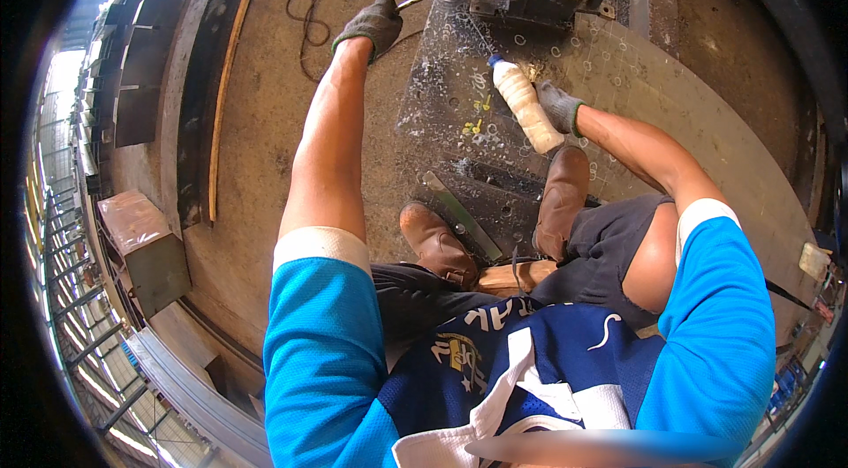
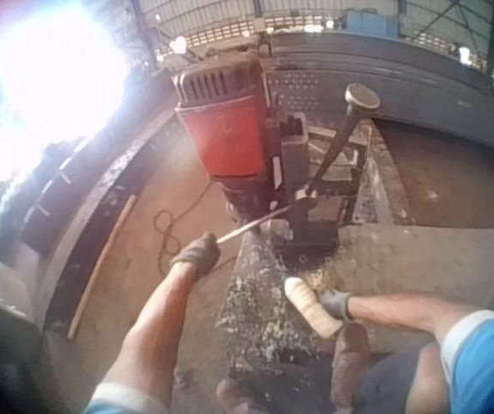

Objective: The person operates a drill press to drill holes into a metal plate, repeatedly applying liquid from a bottle to the drilling area and using a metal rod to clear debris. The person adjusts the drill press handle and continues drilling at marked locations on the plate.

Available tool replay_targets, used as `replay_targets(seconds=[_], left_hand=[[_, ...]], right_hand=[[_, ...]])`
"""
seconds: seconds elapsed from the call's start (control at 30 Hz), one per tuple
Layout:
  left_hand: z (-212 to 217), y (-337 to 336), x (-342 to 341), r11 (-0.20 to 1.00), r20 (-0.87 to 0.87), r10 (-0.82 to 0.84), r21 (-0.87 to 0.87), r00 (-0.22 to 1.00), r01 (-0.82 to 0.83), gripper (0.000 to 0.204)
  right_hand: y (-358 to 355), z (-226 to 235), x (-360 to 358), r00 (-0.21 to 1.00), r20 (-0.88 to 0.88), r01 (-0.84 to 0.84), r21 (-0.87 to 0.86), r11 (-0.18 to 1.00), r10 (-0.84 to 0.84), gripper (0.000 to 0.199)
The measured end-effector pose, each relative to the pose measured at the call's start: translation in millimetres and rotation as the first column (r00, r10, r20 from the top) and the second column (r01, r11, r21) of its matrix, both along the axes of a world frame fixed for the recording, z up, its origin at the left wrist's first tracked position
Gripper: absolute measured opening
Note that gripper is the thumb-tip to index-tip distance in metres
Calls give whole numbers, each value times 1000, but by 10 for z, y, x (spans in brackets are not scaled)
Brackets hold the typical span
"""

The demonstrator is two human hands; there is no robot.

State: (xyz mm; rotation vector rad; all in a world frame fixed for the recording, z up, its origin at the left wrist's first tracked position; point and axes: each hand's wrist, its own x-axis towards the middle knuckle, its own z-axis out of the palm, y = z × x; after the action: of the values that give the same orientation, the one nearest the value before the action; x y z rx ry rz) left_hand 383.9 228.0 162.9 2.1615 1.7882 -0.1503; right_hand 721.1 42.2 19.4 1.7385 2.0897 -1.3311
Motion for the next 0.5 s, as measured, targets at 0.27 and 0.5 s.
replay_targets(seconds=[0.27, 0.5], left_hand=[[-51, 15, -32, 1000, 22, -16, -2, 1000, 16, 34], [-146, 64, -30, 1000, 14, -14, 0, 1000, 14, 34]], right_hand=[[-76, 145, -310, 538, -438, 554, -460, 694, -720, 51], [-27, 227, -225, 851, -180, 433, -288, 854, -493, 43]])
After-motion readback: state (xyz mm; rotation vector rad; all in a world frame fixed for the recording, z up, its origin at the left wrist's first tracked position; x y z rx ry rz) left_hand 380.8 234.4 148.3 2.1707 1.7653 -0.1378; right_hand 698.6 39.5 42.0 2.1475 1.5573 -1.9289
